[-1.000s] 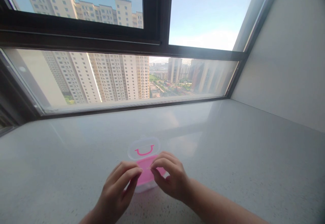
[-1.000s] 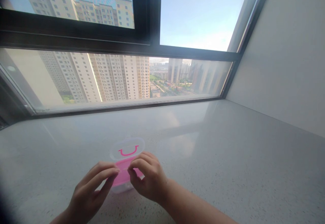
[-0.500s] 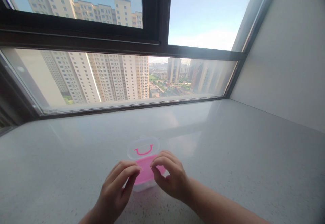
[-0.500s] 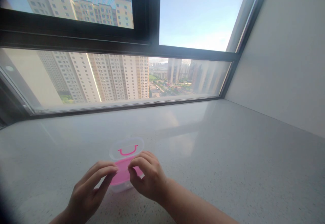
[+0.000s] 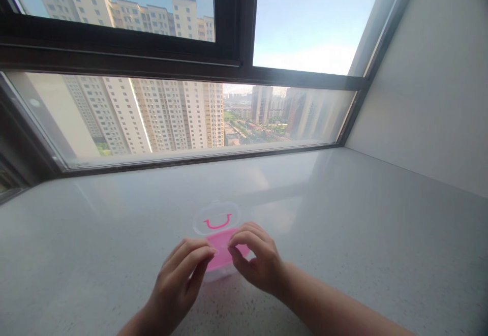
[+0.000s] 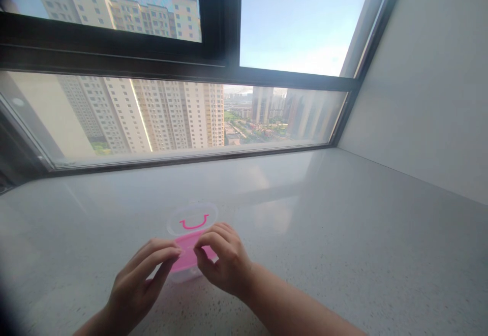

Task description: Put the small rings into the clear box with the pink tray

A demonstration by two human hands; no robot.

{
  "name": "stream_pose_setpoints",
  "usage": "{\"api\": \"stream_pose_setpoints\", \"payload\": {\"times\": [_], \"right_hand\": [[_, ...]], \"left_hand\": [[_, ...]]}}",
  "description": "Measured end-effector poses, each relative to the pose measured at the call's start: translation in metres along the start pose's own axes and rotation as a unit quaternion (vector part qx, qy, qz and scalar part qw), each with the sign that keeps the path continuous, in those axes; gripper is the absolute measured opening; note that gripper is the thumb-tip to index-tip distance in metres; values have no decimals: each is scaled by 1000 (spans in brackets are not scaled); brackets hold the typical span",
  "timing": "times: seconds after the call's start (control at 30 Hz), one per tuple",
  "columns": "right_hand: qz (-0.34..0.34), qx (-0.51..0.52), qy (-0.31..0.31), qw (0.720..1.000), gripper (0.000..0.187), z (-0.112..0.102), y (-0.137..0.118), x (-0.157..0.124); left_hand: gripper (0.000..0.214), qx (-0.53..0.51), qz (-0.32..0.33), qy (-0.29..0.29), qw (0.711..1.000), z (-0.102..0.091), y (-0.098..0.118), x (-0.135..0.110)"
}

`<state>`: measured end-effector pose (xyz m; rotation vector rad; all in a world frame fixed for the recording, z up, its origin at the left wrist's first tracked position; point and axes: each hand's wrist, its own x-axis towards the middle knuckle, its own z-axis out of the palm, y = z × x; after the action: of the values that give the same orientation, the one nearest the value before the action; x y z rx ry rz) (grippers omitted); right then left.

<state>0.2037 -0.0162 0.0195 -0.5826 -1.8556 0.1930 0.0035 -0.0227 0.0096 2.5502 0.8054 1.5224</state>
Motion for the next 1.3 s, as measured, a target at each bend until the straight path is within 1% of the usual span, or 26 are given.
{"api": "stream_pose_setpoints", "payload": {"times": [0.2, 0.37, 0.5, 0.73, 0.93, 1.13, 1.3], "right_hand": [[-1, -15, -14, 1000, 10, 0, 0, 0], [-19, -24, -30, 999, 10, 2, -1, -1], [-38, -28, -46, 998, 13, 4, -1, -3], [-47, -29, -78, 995, 13, 3, -4, -3], [-53, -36, -77, 995, 12, 4, -5, -5], [-49, -35, -95, 994, 11, 5, -7, -5], [-51, -36, -99, 993, 10, 5, -6, -4]], "left_hand": [[29, -7, 2, 4, 1000, 0, 1, 1], [31, -11, 8, 8, 1000, 0, 2, 1], [29, -19, 29, 10, 999, 1, 2, 0], [29, -23, 37, 10, 999, 1, 2, -2], [30, -20, 44, 3, 999, 1, 3, -2], [32, -19, 45, -4, 999, 1, 7, -2], [34, -22, 49, -1, 999, 1, 8, -3]]}}
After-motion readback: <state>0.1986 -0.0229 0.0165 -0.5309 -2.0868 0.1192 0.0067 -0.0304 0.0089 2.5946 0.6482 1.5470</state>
